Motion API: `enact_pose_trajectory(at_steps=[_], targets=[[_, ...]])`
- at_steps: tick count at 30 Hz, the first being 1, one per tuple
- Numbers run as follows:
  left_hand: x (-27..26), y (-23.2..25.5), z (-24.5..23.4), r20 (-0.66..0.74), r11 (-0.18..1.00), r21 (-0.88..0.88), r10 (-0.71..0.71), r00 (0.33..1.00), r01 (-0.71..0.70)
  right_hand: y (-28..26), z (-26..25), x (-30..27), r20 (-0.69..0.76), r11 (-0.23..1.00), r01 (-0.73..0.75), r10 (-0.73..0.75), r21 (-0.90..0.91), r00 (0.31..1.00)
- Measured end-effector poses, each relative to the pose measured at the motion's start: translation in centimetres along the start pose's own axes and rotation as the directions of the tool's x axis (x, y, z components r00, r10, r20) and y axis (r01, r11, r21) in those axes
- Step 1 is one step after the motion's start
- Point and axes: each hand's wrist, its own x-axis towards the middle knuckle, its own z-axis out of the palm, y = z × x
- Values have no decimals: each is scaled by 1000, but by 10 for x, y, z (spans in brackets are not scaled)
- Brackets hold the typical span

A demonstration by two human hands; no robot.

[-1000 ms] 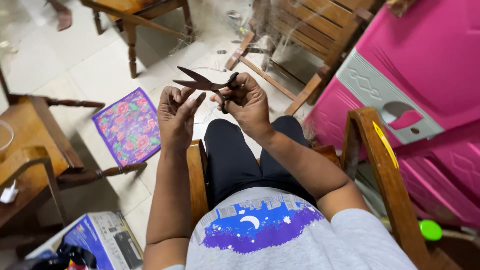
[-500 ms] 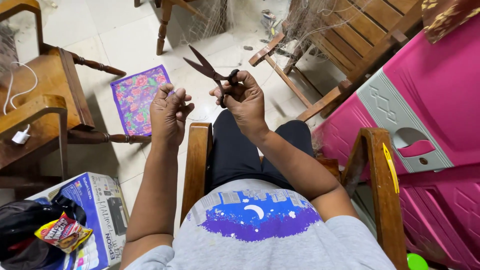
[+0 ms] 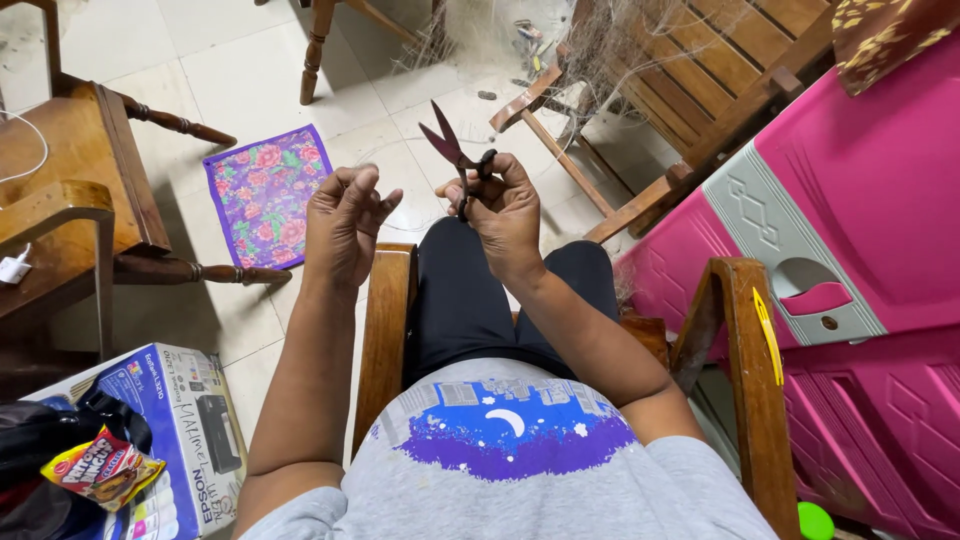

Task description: Repairing a fine mesh fishing net using a net needle and scissors

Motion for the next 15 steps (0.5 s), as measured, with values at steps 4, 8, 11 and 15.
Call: enact_pose_trajectory(at_steps=[4,8,11,15], targets=[[-1,4,8,-62,997,-29,71,996,-73,2,-3,-4,-11,1000,-12,12,6,1000],[1,0,1,15,987,-134,96,995,-93,2,-4,-6,-10,1000,-9,9,14,1000],[-1,-3,-6,93,980,-182,98,991,-79,3,-6,-6,-15,1000,-13,13,9,1000],[-7,4,4,170,982,-185,65,983,-33,1,-4,-8,-8,1000,-18,18,4,1000]])
